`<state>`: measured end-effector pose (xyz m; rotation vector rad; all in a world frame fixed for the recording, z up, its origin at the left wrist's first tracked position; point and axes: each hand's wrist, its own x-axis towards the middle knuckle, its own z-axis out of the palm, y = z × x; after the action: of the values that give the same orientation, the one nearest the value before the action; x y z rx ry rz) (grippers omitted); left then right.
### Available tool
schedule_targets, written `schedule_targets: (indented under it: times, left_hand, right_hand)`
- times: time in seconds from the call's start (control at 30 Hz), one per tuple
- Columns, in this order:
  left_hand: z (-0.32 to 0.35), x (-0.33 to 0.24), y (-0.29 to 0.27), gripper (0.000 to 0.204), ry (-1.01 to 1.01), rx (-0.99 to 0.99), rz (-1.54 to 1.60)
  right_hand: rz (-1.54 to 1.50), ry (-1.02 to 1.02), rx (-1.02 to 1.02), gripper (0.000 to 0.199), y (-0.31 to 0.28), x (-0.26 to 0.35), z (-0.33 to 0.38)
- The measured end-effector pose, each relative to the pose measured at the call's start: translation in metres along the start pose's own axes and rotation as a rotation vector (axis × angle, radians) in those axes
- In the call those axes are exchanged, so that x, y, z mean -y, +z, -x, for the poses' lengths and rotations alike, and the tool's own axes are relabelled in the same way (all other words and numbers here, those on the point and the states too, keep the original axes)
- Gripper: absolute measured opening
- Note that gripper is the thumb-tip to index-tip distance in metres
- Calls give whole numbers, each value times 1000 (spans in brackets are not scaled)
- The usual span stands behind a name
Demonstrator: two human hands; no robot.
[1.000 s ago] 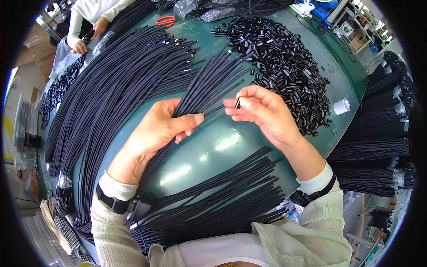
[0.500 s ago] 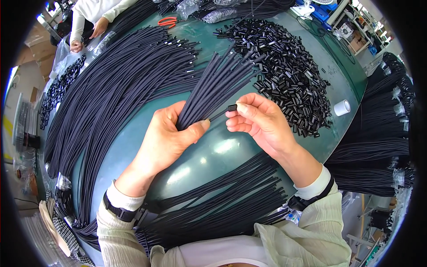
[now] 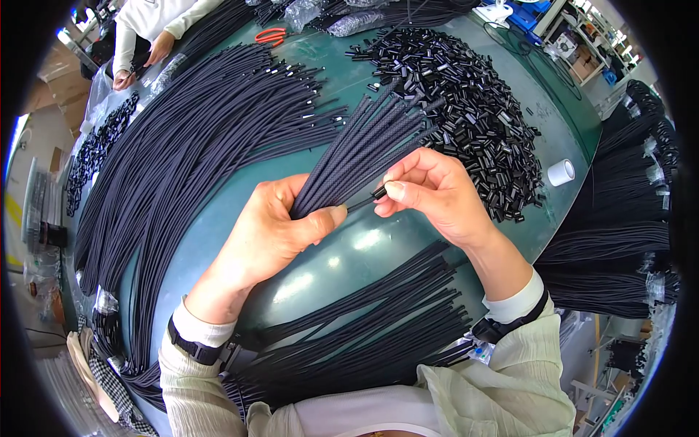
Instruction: The person attaches plastic caps to the ends of individual cords by hand, then gathers them into a bundle and wraps a piece of tape around them.
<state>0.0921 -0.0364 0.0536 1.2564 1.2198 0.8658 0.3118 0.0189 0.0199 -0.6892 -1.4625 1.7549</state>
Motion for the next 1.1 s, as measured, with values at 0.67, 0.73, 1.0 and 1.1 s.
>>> schedule_targets:
  times: [0.67,0.73,1.0,1.1]
  left_hand:
    - [2,4,7,13,159,-105,-302]
    - [1,3,6,14,144,-97,-324]
    - [-5,-4,9,17,86,24,-56]
    - [-6,-9,6,17,6,97,-14]
  right_hand:
    - [130,39,-79,10,7,6,3]
    - [126,38,-26,10,7,7,2]
    - [104,-10,18,7,21,-3,3]
    - [67,39,48,7,21,0,2]
